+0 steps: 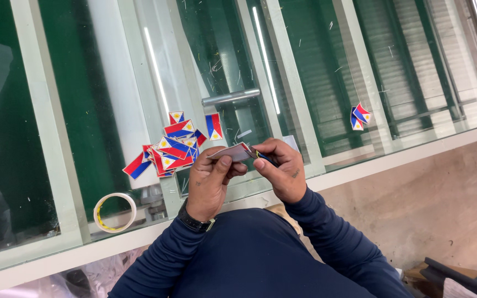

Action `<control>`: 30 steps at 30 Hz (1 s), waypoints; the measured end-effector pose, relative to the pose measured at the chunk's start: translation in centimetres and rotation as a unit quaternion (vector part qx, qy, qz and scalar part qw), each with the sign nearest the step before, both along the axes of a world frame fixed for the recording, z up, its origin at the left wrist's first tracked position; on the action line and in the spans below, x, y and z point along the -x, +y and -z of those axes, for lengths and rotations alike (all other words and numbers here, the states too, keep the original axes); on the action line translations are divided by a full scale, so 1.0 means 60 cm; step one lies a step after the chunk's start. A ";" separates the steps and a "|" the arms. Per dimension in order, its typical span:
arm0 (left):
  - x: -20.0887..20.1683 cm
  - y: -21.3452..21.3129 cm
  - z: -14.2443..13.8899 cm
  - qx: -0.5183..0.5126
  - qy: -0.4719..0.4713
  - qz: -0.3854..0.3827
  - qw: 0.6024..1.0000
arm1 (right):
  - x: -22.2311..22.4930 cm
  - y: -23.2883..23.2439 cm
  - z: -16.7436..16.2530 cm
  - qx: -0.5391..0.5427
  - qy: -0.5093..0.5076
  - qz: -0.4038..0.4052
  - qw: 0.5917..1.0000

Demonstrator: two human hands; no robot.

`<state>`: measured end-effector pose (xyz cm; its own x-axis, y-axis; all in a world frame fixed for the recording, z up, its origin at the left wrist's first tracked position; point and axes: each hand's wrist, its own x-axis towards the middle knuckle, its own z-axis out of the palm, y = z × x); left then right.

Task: The person trims the edges of small Philippine flag patches using pliers. They pick up each patch from a pile on a glass table, trim excess material around the edges, and place the finished pieces back on the table.

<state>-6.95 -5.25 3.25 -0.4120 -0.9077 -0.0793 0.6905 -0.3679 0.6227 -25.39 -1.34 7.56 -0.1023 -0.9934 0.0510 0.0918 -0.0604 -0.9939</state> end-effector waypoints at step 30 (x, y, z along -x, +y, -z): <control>0.013 0.004 0.012 -0.007 0.033 0.030 0.999 | -0.001 0.000 -0.005 0.021 0.002 0.015 1.000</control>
